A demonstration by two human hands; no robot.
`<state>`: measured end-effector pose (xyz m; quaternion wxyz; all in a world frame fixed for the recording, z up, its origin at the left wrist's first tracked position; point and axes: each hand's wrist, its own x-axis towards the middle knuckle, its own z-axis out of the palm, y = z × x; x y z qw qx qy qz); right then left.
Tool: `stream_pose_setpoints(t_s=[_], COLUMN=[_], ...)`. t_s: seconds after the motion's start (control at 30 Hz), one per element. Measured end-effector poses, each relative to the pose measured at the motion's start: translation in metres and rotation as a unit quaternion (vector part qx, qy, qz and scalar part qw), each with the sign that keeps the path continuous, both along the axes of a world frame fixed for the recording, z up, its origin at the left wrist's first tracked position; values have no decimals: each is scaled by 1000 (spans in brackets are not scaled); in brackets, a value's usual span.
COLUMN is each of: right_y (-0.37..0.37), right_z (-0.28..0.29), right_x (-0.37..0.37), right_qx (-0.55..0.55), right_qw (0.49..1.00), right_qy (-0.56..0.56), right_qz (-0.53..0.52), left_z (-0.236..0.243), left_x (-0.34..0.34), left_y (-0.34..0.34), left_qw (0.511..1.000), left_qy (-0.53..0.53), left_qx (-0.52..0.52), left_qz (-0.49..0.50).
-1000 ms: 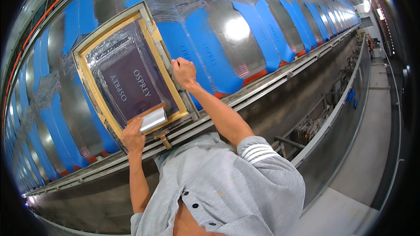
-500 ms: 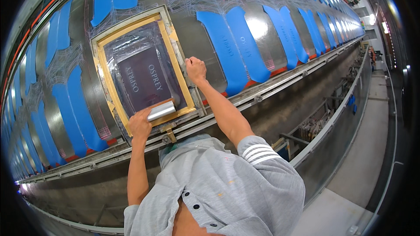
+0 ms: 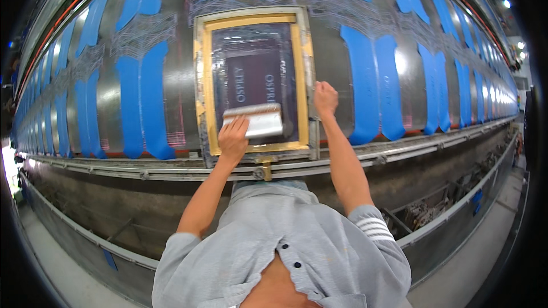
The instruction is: The person uses a squeegee to pull ink through a screen-printing frame onto a fabric panel with the word 'OSPREY' printed on it. The person repeatedly wipes the squeegee and repositions the frame while working on the same panel.
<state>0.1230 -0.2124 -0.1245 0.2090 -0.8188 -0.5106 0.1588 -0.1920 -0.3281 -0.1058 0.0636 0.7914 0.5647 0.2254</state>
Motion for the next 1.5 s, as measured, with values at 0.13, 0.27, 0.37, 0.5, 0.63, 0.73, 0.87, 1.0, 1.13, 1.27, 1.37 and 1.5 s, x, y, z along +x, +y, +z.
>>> stream_pose_setpoints(t_s=[0.13,0.27,0.37,0.5,0.63,0.73,0.87,1.0,1.13,1.27,1.37,1.5], right_y=[-40,7,58,86,6,-91,-165,-106,32,84,49,-88], right_z=[20,90,166,130,97,100,100,105,114,124,113,106], right_x=[27,11,-46,-71,-71,-64,-67,-66,-68,-71,-67,-66], right_qx=[22,234,165,51,146,116,51,-21,19,72,127,123], right_qw=[999,952,905,876,874,884,885,866,867,884,881,881], right_qy=[-45,-29,-84,-180,-110,-89,-71,-94,-159,-98,-91,-52], right_qz=[15,197,382,445,450,444,457,490,472,451,447,453], left_z=[29,91,109,96,81,75,73,91,110,110,103,90], left_x=[31,40,42,39,38,47,45,36,39,34,41,44], left_y=[109,177,209,205,107,14,-71,5,137,194,148,13], left_qw=[999,979,984,991,1000,998,994,960,976,984,996,996], left_qy=[-4,91,85,59,-5,-28,-26,43,103,104,33,-26], left_qx=[-31,-181,-154,-119,-27,-60,-102,-277,-193,-147,-83,-81], left_qz=[7,11,-2,-2,9,-3,-9,-15,7,11,21,10])
